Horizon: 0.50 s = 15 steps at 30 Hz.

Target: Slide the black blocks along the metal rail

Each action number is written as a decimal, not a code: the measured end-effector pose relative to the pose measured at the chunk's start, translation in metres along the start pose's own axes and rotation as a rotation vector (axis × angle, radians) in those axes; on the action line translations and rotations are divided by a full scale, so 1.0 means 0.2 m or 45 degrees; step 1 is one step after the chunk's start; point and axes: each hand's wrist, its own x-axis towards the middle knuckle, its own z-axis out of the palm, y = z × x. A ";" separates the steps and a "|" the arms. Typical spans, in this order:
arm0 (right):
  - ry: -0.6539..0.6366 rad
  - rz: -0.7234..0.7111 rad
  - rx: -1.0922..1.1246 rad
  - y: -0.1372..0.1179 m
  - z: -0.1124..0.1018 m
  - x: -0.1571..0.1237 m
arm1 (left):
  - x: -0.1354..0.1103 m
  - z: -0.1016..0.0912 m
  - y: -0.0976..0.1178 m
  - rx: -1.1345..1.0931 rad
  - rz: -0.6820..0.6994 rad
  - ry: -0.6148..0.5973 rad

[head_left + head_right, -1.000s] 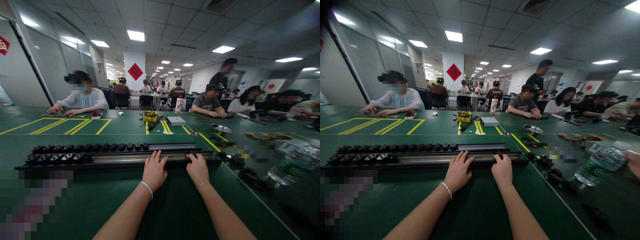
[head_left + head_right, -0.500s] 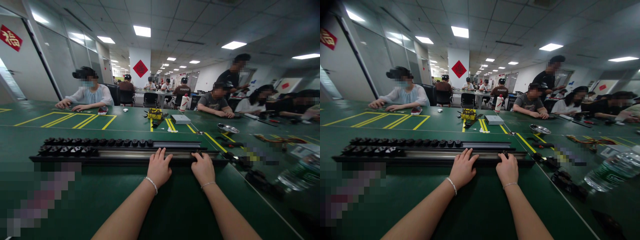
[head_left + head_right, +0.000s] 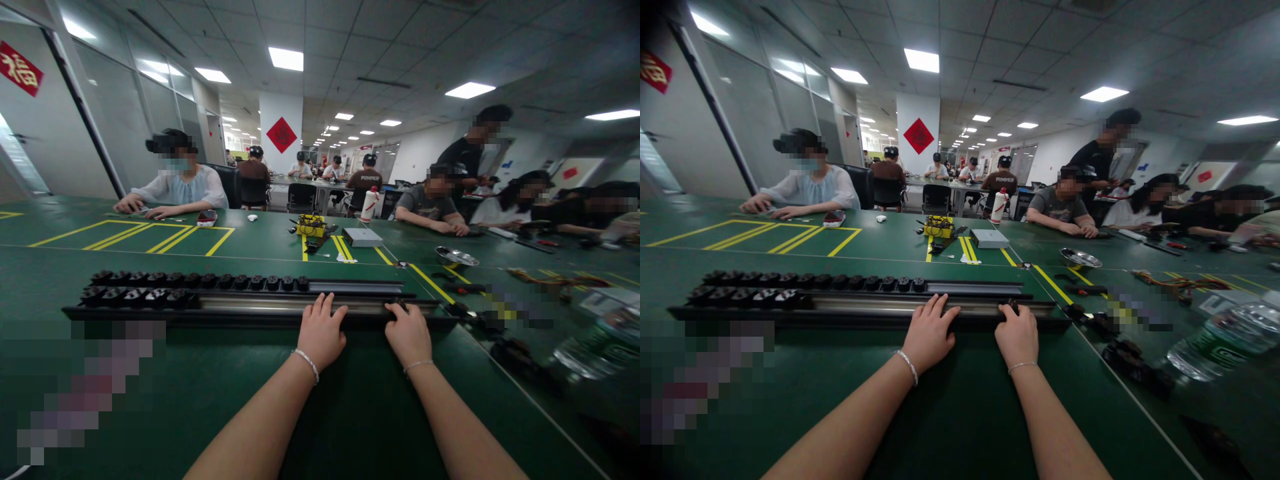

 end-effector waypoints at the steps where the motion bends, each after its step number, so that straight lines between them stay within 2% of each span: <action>1: 0.001 0.000 -0.002 0.00 0.00 0.00 | 0.00 0.00 0.00 0.000 0.000 0.001; 9: -0.064 0.049 0.001 0.00 -0.01 0.00 | 0.00 -0.01 0.00 0.004 -0.009 -0.019; 15: -0.009 -0.007 -0.027 0.01 -0.01 0.00 | 0.00 -0.02 0.00 0.020 -0.020 -0.063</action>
